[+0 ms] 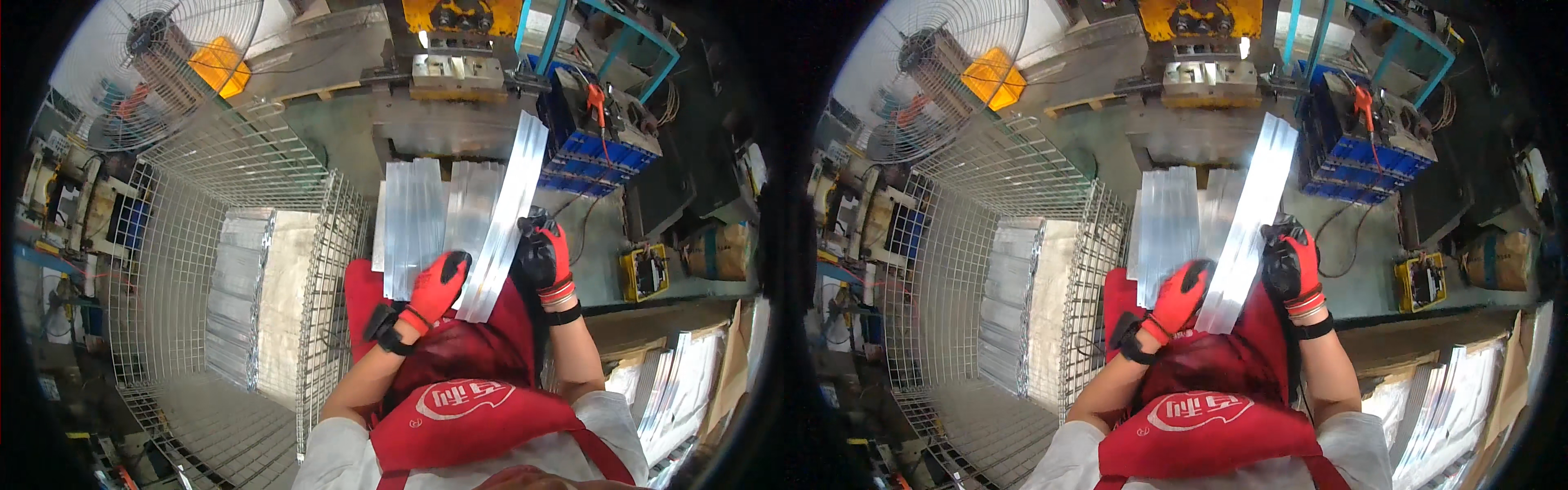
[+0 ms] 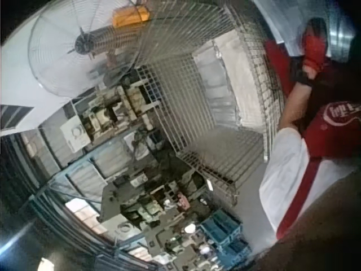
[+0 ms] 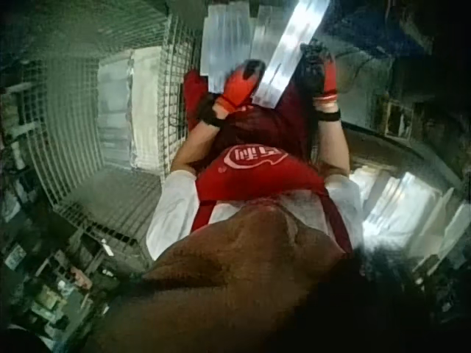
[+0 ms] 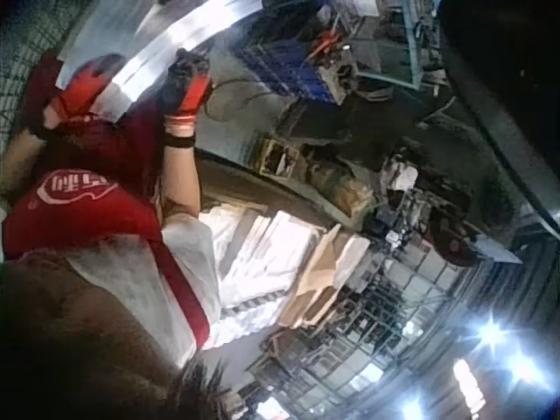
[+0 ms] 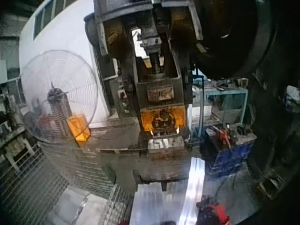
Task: Manually feed metal strips into a press machine to bend them and stack the finished parts.
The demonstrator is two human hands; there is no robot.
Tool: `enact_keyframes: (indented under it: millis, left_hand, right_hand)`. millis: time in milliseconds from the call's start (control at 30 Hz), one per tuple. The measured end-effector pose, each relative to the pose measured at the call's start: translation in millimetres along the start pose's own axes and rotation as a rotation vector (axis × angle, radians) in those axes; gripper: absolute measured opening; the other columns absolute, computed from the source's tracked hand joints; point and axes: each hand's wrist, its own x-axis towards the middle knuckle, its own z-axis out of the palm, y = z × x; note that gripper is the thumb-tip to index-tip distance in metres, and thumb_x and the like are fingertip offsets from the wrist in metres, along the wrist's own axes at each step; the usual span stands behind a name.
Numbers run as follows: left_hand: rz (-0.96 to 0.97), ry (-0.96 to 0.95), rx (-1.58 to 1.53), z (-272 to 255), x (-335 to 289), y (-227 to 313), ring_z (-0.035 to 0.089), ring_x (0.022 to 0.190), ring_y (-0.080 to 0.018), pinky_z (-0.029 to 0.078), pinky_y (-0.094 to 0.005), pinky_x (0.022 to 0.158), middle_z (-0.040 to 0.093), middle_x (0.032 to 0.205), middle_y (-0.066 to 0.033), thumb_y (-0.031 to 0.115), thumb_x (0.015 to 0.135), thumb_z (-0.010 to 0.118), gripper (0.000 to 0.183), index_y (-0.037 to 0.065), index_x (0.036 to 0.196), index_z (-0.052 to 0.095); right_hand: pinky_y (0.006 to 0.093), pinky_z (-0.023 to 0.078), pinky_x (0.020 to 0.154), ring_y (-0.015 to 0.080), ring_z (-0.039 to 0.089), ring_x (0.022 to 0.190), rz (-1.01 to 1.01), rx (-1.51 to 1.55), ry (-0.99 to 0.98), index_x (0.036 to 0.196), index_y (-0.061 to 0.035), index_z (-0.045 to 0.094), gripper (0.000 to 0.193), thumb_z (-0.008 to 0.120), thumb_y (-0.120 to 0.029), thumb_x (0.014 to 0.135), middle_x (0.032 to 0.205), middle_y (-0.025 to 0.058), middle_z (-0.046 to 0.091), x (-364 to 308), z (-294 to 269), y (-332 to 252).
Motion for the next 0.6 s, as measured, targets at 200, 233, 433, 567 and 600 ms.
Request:
enact_keyframes:
  millis: [200,233,433,567,600]
  left_hand:
    - [-0.229,-0.915,-1.332,-3.5,-11.3,37.9,0.057,0.087,-0.0185,0.048,-0.0304,0.072,0.058,0.097,-0.0129,0.035,0.089,0.038,0.043,-0.001,0.113,0.044]
    - [-0.126,-0.89,-1.384,-4.1,-5.4,24.5,0.058,0.086,-0.0195,0.049,-0.0303,0.07,0.058,0.097,-0.0139,0.032,0.089,0.04,0.043,-0.002,0.114,0.043]
    - [-0.006,-0.115,-0.555,-17.3,12.7,57.2,0.055,0.079,-0.0094,0.05,-0.0235,0.057,0.058,0.09,-0.0051,0.009,0.082,0.051,0.025,-0.001,0.104,0.052]
    - [0.026,0.075,-0.505,-11.8,33.1,59.0,0.053,0.065,-0.0069,0.047,-0.0221,0.046,0.056,0.079,-0.0022,0.012,0.081,0.055,0.024,0.001,0.102,0.054]
    - [0.002,0.13,-0.494,-11.7,38.2,51.8,0.049,0.058,-0.0052,0.042,-0.0211,0.043,0.056,0.075,-0.001,0.012,0.08,0.056,0.023,0.002,0.101,0.055]
  right_hand:
    - [0.0383,0.039,0.09,0.0257,0.053,0.098,0.385,1.674,-0.299,0.11,-0.0032,0.047,0.031,0.048,-0.018,0.084,0.098,0.0111,0.056,35.4,41.8,10.7]
    - [0.04,0.037,0.092,0.027,0.052,0.099,0.305,1.487,-0.367,0.115,-0.0017,0.043,0.037,0.049,-0.02,0.084,0.103,0.0133,0.055,46.1,40.7,-8.4]
    - [0.0418,0.033,0.095,0.0316,0.044,0.111,0.266,1.258,-0.45,0.131,-0.0006,0.024,0.056,0.033,-0.037,0.089,0.125,0.0203,0.039,63.7,39.1,-29.3]
    - [0.0368,0.04,0.089,0.0229,0.047,0.105,0.405,1.449,-0.288,0.122,-0.0019,0.037,0.045,0.039,-0.033,0.088,0.115,0.0119,0.048,66.4,52.1,-10.9]
    - [0.0362,0.04,0.089,0.0214,0.048,0.103,0.39,1.512,-0.26,0.119,-0.0024,0.039,0.043,0.041,-0.032,0.088,0.111,0.0109,0.05,67.4,56.0,-7.0]
